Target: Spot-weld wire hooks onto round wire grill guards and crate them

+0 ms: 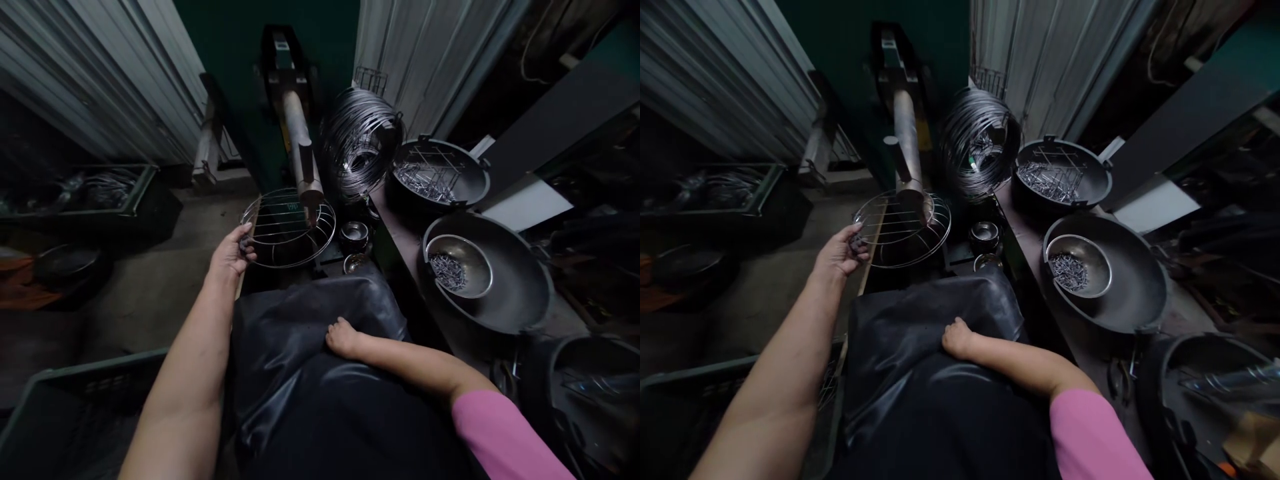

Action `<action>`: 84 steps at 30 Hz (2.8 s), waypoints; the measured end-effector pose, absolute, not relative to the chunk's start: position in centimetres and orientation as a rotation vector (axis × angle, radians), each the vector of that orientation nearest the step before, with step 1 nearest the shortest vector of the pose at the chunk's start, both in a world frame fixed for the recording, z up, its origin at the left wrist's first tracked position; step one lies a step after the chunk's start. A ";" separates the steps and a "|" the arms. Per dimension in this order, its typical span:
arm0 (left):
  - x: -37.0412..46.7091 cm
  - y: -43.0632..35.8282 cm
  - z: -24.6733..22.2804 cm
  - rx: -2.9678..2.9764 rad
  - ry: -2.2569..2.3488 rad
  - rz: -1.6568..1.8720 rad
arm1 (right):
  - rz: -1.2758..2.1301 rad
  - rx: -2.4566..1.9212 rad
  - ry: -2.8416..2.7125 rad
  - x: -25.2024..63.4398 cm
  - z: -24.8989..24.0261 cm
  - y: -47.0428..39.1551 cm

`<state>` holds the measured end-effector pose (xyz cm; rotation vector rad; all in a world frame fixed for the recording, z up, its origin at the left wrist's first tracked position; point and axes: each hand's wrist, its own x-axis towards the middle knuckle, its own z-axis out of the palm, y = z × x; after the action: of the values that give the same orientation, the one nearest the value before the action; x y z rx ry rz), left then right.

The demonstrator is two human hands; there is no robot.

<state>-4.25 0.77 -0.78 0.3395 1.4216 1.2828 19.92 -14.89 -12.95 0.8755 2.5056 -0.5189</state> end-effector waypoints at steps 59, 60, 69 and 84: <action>-4.6 -0.6 -1.8 0.214 1.415 1.073 | -1.249 2.144 2.313 29.6 -8.8 -11.5; -4.6 -0.6 -1.8 0.206 1.413 1.067 | -1.234 2.158 2.300 29.5 -8.9 -11.5; -5.5 0.2 -2.0 0.223 1.437 1.029 | -1.657 2.292 2.158 29.1 -10.0 -11.3; -3.9 -1.8 -0.5 0.219 1.386 1.300 | -2.609 2.227 1.539 29.0 -8.7 -11.3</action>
<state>-3.91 -1.76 -0.52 0.2194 1.3859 1.2995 29.00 -11.27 -8.67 2.2271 1.5391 -2.6087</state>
